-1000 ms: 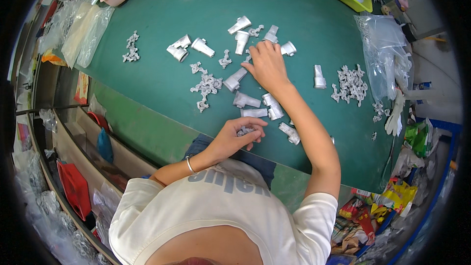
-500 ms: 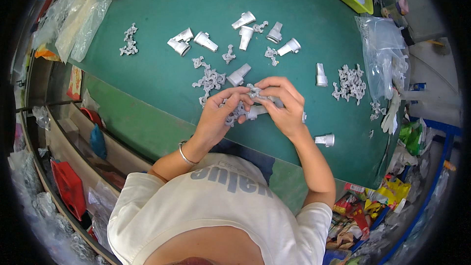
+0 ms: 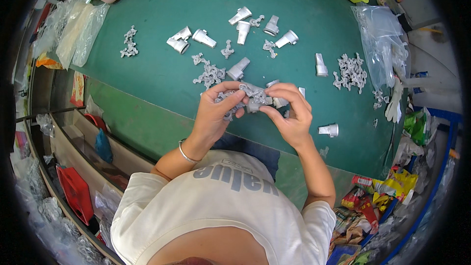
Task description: The person sorts small metal components on a workbench by hand and places them into a clear plastic bag.
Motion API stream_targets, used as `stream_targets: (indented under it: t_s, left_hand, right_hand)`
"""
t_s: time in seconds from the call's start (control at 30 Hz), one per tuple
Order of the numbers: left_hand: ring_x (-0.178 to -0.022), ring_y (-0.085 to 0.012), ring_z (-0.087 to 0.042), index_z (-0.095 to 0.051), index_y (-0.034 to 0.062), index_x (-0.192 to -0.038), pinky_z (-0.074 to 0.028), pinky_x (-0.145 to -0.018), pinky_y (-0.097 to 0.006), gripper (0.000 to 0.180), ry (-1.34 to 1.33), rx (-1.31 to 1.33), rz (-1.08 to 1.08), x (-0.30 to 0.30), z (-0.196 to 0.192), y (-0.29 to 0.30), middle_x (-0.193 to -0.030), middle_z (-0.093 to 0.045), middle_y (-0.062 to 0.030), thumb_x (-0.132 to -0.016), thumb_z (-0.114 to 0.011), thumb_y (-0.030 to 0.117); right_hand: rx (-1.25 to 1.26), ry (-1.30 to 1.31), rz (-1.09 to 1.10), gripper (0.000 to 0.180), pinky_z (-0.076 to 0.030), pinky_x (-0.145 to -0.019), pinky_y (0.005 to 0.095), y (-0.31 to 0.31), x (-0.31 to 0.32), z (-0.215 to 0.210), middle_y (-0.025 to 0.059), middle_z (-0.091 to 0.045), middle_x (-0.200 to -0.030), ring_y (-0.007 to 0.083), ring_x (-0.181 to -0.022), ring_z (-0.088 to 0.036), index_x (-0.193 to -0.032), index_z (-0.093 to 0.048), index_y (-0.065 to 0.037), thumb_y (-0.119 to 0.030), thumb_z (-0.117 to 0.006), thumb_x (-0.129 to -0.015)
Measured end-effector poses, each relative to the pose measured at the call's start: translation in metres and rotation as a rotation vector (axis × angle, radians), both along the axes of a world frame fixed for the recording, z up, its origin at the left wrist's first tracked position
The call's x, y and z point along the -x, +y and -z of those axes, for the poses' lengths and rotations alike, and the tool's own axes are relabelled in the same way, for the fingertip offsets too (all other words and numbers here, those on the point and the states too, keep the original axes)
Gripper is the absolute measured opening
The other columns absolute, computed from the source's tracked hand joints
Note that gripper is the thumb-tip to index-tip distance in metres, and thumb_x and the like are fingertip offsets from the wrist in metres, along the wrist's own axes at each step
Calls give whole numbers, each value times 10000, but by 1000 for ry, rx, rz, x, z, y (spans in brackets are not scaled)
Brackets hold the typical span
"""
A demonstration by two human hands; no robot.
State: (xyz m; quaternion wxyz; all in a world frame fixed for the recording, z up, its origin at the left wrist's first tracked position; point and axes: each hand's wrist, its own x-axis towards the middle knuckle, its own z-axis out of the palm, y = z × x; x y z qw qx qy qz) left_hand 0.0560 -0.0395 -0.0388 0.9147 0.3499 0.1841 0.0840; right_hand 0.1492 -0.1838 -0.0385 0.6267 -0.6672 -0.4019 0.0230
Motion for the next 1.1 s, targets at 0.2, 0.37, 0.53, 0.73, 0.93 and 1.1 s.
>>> stream_targets:
  t_s: [0.2,0.37,0.53,0.73,0.93,1.1]
  left_hand:
    - [-719,-106,-560,-564,-28,-976,-438,-545,-226,170,5,78,44,5,-2,-1,-813,-598,-83,-835,-585,63]
    - [-734,-101,-560,-563,-24,-991,-444,-543,-221,178,0,117,52,8,-12,-2,-831,-600,-83,-833,-583,56]
    - [-723,-98,-559,-584,-32,-967,-446,-537,-218,172,-10,9,56,10,-17,-2,-830,-608,-84,-831,-594,73]
    - [-712,-94,-555,-609,-29,-891,-440,-530,-215,154,-33,-61,70,14,-11,-3,-810,-611,-83,-833,-607,114]
    - [-714,-96,-553,-608,-26,-876,-437,-530,-217,162,-37,-29,87,16,-11,-2,-810,-611,-80,-838,-607,131]
    - [-702,-112,-552,-602,1,-881,-423,-517,-222,146,-16,4,106,18,-13,-3,-801,-605,-81,-848,-591,142]
  right_hand:
    - [45,43,8,302,-462,-685,292,-2,11,-8,127,-617,-849,203,-770,-573,-917,-602,59,91,-698,-633]
    - [19,78,75,260,-460,-674,290,-2,16,-9,124,-622,-812,201,-739,-574,-910,-621,63,106,-669,-658]
    - [2,199,71,112,-454,-633,264,-2,22,-12,119,-611,-776,173,-694,-573,-864,-612,64,65,-617,-752]
    - [-72,462,19,111,-427,-579,232,-2,28,-15,96,-595,-737,123,-647,-565,-777,-563,44,-31,-549,-857]
    - [-64,660,12,166,-414,-614,223,-2,30,-18,66,-588,-678,102,-621,-552,-772,-566,15,-104,-532,-883]
    - [-111,738,-5,153,-418,-629,227,-2,30,-16,81,-600,-730,104,-645,-552,-788,-574,14,-108,-544,-877]
